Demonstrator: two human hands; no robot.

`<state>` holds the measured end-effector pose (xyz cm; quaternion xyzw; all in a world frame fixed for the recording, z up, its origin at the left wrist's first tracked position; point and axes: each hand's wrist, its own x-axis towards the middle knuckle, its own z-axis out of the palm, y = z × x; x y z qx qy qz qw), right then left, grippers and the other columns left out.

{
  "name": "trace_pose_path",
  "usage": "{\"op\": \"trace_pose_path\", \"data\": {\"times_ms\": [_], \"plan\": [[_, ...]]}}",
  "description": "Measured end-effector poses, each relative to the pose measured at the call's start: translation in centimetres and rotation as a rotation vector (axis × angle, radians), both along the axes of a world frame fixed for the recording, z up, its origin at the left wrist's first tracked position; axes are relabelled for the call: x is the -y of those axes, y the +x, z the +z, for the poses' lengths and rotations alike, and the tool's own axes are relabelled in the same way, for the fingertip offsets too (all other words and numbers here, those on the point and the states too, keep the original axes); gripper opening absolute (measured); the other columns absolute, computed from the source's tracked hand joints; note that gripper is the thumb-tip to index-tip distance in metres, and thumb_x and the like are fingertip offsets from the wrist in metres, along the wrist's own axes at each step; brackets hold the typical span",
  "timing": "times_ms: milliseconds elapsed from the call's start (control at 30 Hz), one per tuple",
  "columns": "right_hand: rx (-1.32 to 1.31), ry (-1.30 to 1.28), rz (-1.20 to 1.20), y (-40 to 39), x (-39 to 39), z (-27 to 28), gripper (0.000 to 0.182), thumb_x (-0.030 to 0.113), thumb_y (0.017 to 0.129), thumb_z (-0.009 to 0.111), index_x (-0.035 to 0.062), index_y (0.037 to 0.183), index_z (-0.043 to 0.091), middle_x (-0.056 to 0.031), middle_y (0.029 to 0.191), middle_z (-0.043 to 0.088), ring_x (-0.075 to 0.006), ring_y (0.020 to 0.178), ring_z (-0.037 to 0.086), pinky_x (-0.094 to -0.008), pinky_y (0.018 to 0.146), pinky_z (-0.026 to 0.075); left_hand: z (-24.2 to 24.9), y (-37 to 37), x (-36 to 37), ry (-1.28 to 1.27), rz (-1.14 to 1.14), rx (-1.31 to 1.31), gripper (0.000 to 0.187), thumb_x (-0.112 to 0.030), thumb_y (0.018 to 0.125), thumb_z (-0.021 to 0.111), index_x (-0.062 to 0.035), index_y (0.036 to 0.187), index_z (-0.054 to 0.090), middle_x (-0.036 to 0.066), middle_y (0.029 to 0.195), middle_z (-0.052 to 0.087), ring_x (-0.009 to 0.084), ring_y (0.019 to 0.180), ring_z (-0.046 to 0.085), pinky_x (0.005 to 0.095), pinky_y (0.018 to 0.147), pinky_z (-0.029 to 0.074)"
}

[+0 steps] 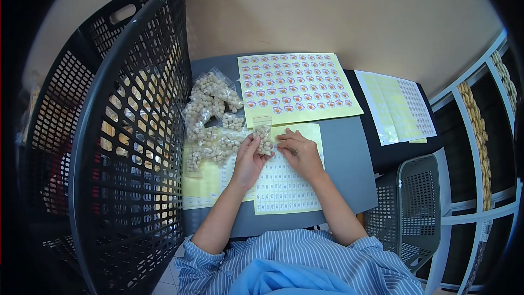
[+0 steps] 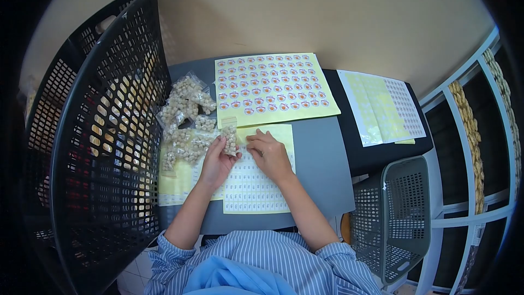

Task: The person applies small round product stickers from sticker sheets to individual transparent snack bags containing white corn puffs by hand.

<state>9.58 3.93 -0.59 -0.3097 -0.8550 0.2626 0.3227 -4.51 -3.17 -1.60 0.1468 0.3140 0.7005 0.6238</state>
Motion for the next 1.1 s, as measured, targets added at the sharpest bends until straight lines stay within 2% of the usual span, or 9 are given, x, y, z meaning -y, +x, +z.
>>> {"op": "trace_pose_path", "data": {"times_ms": [133,200,267,333,367,600,900,1000,1100], "plan": [[0.018,0.036,0.040,0.2,0.0,0.5,0.008,-0.001,0.073,0.060,0.0017,0.080,0.061,-0.0096,0.094,0.062,-0.0289,0.104,0.053,-0.0377,0.092,0.040,0.3,0.2,0.0,0.006,0.042,-0.025,0.021,-0.016,0.091,0.039,-0.0060,0.108,0.044,0.004,0.094,0.054,0.0106,0.081,0.053,0.0276,0.071,0.046],[-0.244,-0.376,-0.008,0.4,-0.4,0.9,0.007,-0.001,0.075,0.058,0.0010,0.082,0.059,-0.0100,0.091,0.062,-0.0247,0.103,0.054,-0.0338,0.089,0.041,0.9,0.3,0.0,0.008,0.086,-0.119,0.023,-0.014,0.089,0.044,-0.0040,0.109,0.046,0.005,0.094,0.056,0.0086,0.079,0.054,0.0247,0.067,0.046],[-0.319,-0.355,-0.013,0.8,-1.3,0.1,0.010,0.003,0.077,0.059,0.0002,0.086,0.056,-0.0101,0.091,0.061,-0.0181,0.094,0.056,-0.0286,0.081,0.043,1.5,0.2,0.1,0.008,0.126,-0.214,0.026,-0.012,0.087,0.049,-0.0019,0.110,0.047,0.005,0.094,0.057,0.0067,0.076,0.054,0.0218,0.064,0.047],[-0.639,-0.674,0.034,1.1,-1.9,0.3,0.014,0.003,0.078,0.059,0.0003,0.091,0.054,-0.0086,0.095,0.059,-0.0137,0.087,0.055,-0.0260,0.079,0.043,1.9,0.1,0.3,0.086,0.153,-0.748,0.035,-0.009,0.081,0.056,-0.0011,0.114,0.048,0.004,0.092,0.058,0.0036,0.072,0.052,0.0182,0.060,0.044],[-0.639,-0.709,0.086,1.1,-2.0,0.8,0.028,0.003,0.080,0.057,-0.0004,0.106,0.048,-0.0072,0.094,0.057,-0.0114,0.085,0.054,-0.0254,0.073,0.045,1.8,-0.1,0.3,0.086,0.153,-0.747,0.035,-0.009,0.081,0.056,-0.0011,0.114,0.048,0.004,0.092,0.058,0.0036,0.072,0.052,0.0182,0.060,0.044],[-0.539,-0.832,0.163,0.6,-0.1,2.3,0.055,-0.004,0.077,0.057,0.0013,0.125,0.032,-0.0061,0.081,0.054,-0.0103,0.072,0.055,-0.0215,0.061,0.047,1.1,0.1,0.4,0.036,0.038,-0.659,0.045,-0.006,0.076,0.060,-0.0026,0.118,0.044,0.008,0.100,0.053,0.0073,0.078,0.051,0.0149,0.063,0.041],[-0.551,-0.725,0.083,0.1,0.6,2.2,0.041,-0.003,0.076,0.058,0.0015,0.113,0.041,-0.0057,0.084,0.053,-0.0116,0.077,0.057,-0.0220,0.064,0.048,1.8,0.5,0.3,0.020,0.018,-0.477,0.045,-0.001,0.078,0.057,-0.0040,0.118,0.037,0.010,0.105,0.050,0.0140,0.093,0.054,0.0254,0.071,0.051],[-0.545,-0.527,0.065,0.3,0.2,1.9,0.021,0.002,0.077,0.058,0.0015,0.097,0.053,-0.0068,0.096,0.052,-0.0150,0.092,0.053,-0.0282,0.077,0.046,1.8,0.5,0.4,-0.014,0.033,-0.523,0.042,-0.002,0.080,0.055,-0.0050,0.117,0.037,0.009,0.104,0.051,0.0143,0.094,0.055,0.0272,0.072,0.052],[-0.493,-0.478,0.059,0.7,0.1,2.2,0.006,0.010,0.076,0.059,0.0040,0.077,0.059,-0.0093,0.114,0.047,-0.0233,0.113,0.040,-0.0387,0.098,0.027,1.9,0.5,0.4,-0.035,0.032,-0.524,0.041,-0.002,0.080,0.056,-0.0047,0.116,0.038,0.008,0.103,0.051,0.0140,0.093,0.054,0.0270,0.071,0.052]]}}
